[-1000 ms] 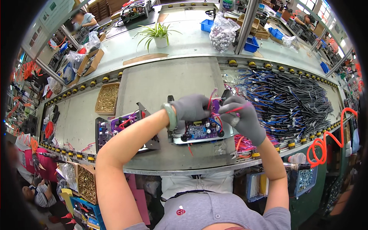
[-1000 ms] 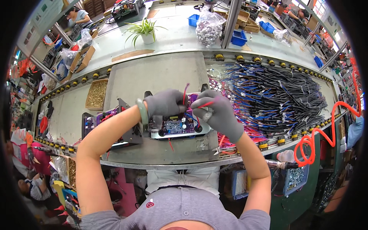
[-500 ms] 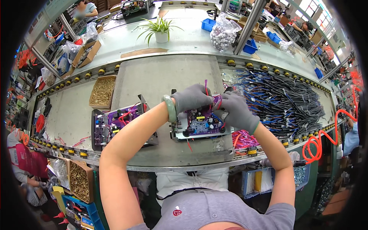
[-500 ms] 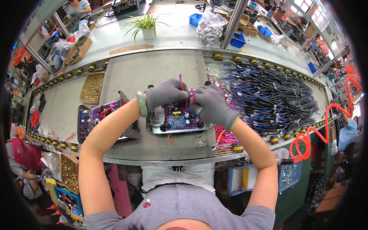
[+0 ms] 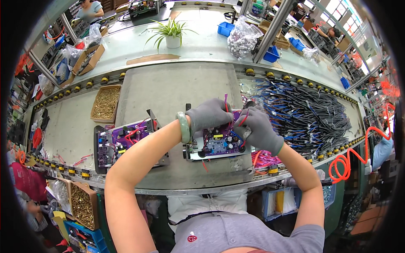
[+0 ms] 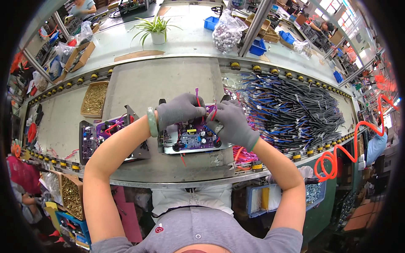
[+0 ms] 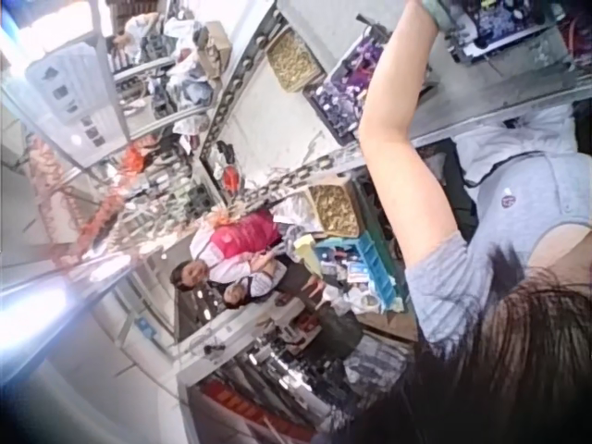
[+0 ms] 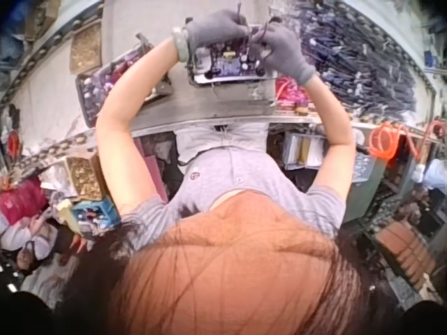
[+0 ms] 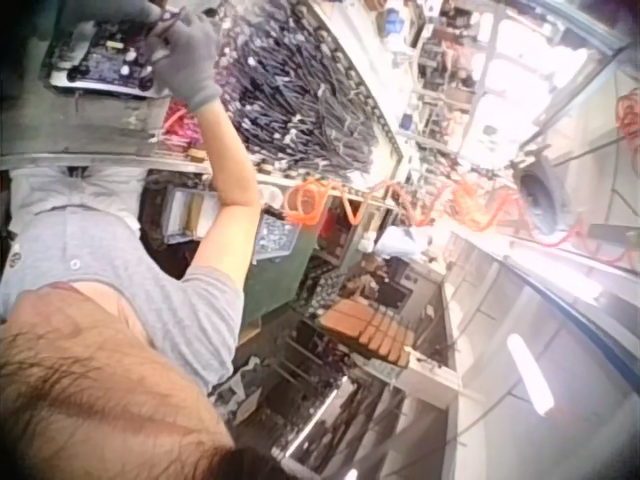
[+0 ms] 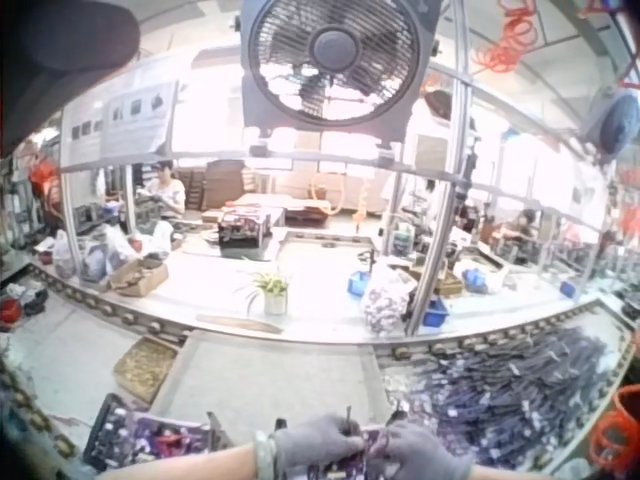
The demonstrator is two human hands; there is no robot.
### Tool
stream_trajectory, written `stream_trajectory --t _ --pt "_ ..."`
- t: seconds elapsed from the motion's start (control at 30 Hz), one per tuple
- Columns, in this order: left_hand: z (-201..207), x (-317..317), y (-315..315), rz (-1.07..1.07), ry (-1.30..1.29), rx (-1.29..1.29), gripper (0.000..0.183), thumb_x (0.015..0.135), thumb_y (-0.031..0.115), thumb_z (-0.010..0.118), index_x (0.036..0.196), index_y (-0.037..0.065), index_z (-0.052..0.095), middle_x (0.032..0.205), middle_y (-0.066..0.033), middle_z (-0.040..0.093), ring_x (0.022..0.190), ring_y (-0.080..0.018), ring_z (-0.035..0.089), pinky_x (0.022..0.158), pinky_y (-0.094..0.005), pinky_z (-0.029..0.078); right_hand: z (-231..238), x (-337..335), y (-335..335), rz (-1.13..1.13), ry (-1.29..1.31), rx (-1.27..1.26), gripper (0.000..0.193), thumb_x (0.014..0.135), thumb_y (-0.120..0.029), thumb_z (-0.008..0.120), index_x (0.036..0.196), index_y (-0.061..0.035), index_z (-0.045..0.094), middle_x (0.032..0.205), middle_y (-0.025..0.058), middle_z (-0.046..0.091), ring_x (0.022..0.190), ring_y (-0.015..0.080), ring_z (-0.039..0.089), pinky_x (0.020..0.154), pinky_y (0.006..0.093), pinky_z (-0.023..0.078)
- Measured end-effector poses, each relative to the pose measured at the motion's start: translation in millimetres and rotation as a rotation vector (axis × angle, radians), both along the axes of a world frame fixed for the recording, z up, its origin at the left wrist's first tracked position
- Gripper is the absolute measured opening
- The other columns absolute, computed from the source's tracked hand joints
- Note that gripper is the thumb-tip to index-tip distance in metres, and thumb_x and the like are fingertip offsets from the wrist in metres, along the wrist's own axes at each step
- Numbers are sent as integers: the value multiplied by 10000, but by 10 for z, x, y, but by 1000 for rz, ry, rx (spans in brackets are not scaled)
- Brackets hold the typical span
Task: The person assembles electronic power supply units on a factory assembly line. They connect various colored wires to circuit boards, secure internal components, and use a pneumatic screwdriver to fasten screws into the metal chassis. The person handles multiple units sequentially, moving them along the workbench as they are completed.
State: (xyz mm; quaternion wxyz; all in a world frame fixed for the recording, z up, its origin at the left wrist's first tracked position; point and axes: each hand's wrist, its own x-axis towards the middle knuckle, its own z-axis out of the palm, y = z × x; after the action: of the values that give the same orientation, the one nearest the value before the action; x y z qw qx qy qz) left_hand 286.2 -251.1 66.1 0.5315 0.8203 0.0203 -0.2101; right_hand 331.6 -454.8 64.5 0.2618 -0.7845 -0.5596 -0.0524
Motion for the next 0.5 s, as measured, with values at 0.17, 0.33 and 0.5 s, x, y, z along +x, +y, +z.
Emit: stream_trajectory --t 0.17,0.33,0.5 --pt "-19 35 -4 -4 20 4 243 884 239 600 932 8 661 703 -47 625 607 -116 581 580 -289 484 -45 19 -11 0 -1 8 99 734 -147 717 761 -116 627 784 45 611 782 268 593 776 395 438" --pt "59 2 -1 -28 3 39 280 882 270 593 947 8 665 729 -55 639 638 -126 593 615 -296 493 -19 71 12 65 -46 -93 137 697 -144 750 774 -147 636 826 8 627 820 244 598 809 387 432" --pt "-62 24 -1 -14 -74 75 294 886 280 579 961 13 676 735 -72 652 651 -144 608 632 -306 501 136 131 39 153 -284 -360 178 657 -160 743 801 -170 639 848 0 607 885 219 588 825 397 433"
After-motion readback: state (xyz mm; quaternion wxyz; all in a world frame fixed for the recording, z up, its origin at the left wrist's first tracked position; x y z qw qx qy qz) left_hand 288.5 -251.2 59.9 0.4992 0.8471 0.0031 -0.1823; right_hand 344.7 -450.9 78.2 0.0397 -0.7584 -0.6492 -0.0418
